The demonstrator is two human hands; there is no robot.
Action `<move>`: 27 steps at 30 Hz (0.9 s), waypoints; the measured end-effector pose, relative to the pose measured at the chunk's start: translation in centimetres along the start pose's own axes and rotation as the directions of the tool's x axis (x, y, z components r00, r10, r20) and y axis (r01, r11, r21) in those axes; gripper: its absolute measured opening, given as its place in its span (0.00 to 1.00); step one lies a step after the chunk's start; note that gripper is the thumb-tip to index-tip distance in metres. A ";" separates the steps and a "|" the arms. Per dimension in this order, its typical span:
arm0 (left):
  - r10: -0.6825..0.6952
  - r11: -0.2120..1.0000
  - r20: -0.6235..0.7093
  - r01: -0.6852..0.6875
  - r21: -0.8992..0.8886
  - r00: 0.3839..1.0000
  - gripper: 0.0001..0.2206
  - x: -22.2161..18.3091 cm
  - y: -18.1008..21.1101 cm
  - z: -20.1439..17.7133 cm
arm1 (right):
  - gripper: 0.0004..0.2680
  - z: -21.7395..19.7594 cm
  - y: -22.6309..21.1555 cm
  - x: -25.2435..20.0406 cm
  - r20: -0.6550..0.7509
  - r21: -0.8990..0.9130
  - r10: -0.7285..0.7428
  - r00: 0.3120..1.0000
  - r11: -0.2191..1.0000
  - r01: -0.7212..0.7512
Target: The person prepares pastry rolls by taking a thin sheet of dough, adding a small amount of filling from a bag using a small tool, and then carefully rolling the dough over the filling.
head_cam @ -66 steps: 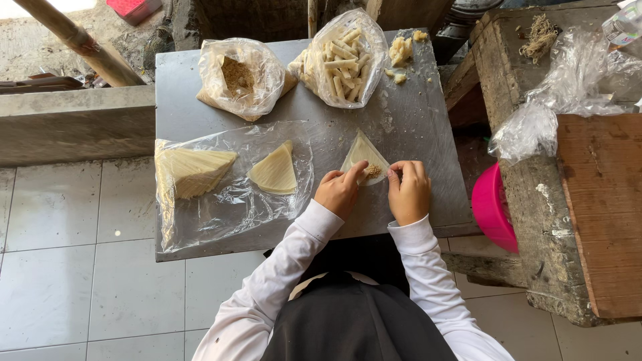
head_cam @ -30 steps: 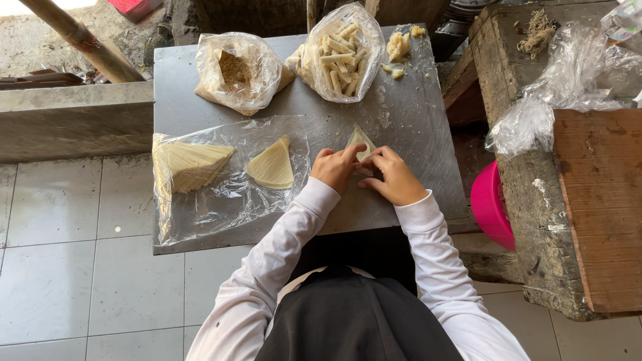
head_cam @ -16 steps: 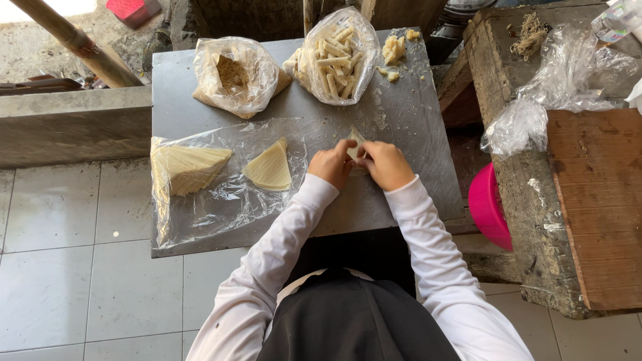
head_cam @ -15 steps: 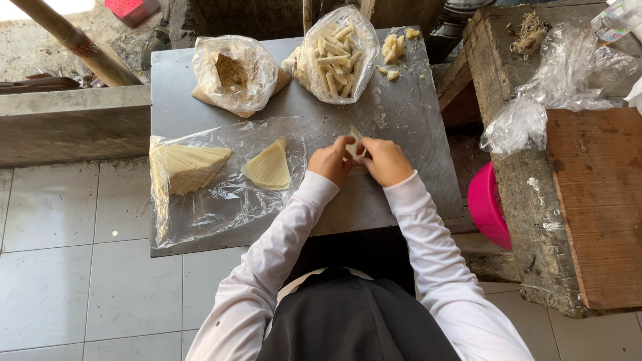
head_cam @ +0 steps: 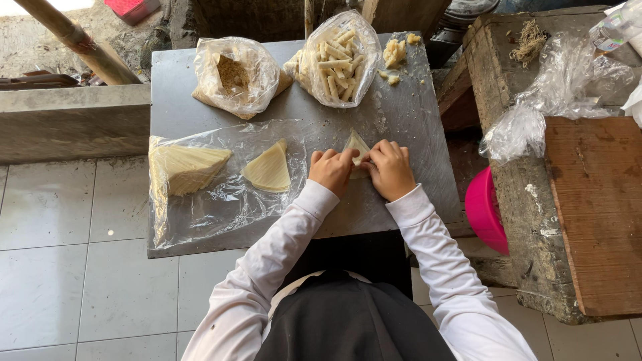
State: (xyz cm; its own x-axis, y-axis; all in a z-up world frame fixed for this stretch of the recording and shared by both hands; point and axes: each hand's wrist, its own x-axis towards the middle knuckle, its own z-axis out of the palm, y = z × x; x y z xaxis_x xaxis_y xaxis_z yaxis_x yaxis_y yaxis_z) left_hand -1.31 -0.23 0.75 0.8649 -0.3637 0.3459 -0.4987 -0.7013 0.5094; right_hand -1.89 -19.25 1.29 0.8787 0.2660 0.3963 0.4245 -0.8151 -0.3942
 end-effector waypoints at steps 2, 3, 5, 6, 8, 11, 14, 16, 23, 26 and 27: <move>-0.185 0.980 0.072 0.190 -0.062 0.980 0.13 0.9 0.1 -0.1 | 0.05 0.7 0.2 0.7 0.058 0.064 0.227 0.972 0.971 -0.231; -0.289 0.945 0.131 0.304 -0.123 0.948 0.14 1.6 -0.1 -0.3 | 0.06 1.0 0.4 1.0 0.093 0.090 0.334 0.938 0.935 -0.342; -0.362 0.901 0.161 0.389 -0.193 0.918 0.17 2.1 -0.3 -0.5 | 0.06 0.9 1.0 1.7 0.109 0.132 0.320 0.941 0.934 -0.332; -0.340 0.909 0.125 0.360 -0.208 0.932 0.19 2.2 -0.4 -0.4 | 0.07 0.7 1.2 1.9 0.116 0.152 0.311 0.943 0.933 -0.327; -0.239 0.951 0.052 0.244 -0.190 0.970 0.18 1.9 -0.7 -0.1 | 0.06 0.6 1.2 1.7 0.103 0.150 0.236 0.966 0.957 -0.250; -0.031 0.994 -0.034 0.028 -0.102 0.999 0.16 0.6 -0.9 0.3 | 0.07 -0.4 1.6 1.0 0.122 0.162 0.123 0.985 0.977 -0.142; -0.010 0.999 -0.047 0.007 -0.051 0.999 0.16 0.4 -0.9 0.6 | 0.07 -0.2 2.0 0.8 0.081 0.105 0.039 0.996 0.993 -0.048; -0.132 0.991 -0.018 0.132 -0.016 0.991 0.11 1.0 -0.5 0.9 | 0.06 0.5 2.1 0.7 0.052 0.081 0.080 0.995 0.993 -0.084; -0.369 0.908 0.037 0.369 -0.197 0.928 0.15 2.4 -0.6 -0.3 | 0.08 1.1 1.7 1.8 0.026 0.174 0.255 0.966 0.951 -0.256; -0.164 0.985 -0.090 0.159 -0.062 0.982 0.13 1.2 -0.2 -0.1 | 0.07 0.5 2.1 1.5 0.045 0.161 0.161 0.986 0.973 -0.166; -0.120 0.993 -0.080 0.118 -0.031 0.990 0.14 0.9 -0.3 -0.2 | 0.07 0.3 2.3 1.5 0.053 0.158 0.110 0.992 0.980 -0.117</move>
State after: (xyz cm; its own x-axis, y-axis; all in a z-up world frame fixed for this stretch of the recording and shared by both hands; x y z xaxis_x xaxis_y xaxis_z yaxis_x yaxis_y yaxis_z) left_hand -0.39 -0.22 1.03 0.9110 -0.2267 0.3444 -0.3949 -0.7199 0.5708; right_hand 0.48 -20.61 0.75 0.9305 0.2016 0.3057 0.3475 -0.7491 -0.5639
